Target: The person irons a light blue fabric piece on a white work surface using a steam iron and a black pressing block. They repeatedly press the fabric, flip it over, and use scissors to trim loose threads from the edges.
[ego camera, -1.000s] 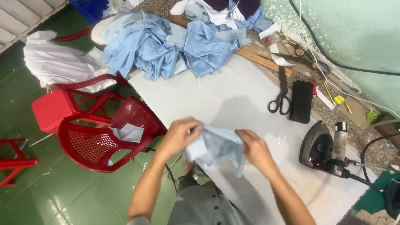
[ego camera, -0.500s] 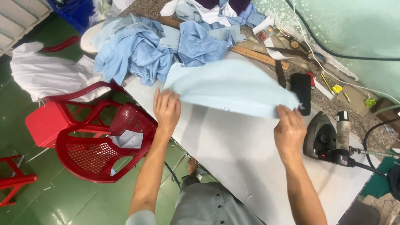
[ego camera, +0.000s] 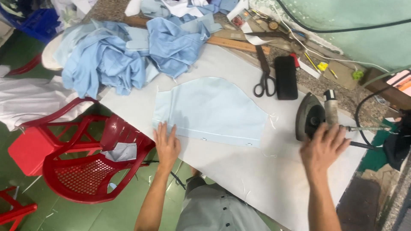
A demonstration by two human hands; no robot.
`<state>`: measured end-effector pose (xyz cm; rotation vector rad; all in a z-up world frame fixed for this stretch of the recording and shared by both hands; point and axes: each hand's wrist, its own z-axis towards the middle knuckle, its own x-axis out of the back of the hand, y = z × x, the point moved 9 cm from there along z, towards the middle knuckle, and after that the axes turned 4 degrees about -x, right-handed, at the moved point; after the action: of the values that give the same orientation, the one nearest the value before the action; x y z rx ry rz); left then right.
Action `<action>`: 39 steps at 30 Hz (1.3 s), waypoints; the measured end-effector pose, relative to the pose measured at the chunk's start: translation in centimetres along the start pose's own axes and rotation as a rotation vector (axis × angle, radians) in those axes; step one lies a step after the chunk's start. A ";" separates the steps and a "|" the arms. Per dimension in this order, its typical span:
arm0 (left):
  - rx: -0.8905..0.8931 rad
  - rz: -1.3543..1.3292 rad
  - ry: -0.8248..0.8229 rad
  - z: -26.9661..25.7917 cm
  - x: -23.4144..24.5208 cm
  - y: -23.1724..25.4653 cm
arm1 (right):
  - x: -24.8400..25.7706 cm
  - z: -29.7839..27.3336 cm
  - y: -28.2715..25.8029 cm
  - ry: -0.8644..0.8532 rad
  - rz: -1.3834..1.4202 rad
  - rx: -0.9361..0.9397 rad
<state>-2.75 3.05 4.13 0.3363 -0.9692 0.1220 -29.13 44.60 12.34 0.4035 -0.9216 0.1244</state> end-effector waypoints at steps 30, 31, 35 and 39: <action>-0.044 -0.231 -0.931 -2.5 -10.7 26.3 | -5.0 -5.3 5.1 -1.131 0.535 -0.418; -0.042 -0.233 -0.929 -3.7 -11.2 26.9 | -4.8 -5.7 5.4 -1.131 0.533 -0.416; -0.149 -0.406 -0.633 -5.6 -10.4 30.0 | -4.0 -6.2 6.1 -1.153 0.625 -0.468; -0.197 -0.437 -0.486 -5.7 -9.3 30.1 | -1.4 -4.6 5.7 -1.162 0.709 -0.480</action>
<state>-11.06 33.73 0.31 0.3967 -1.3507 -0.4714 -28.09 51.69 10.34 -0.3927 -2.1616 0.3193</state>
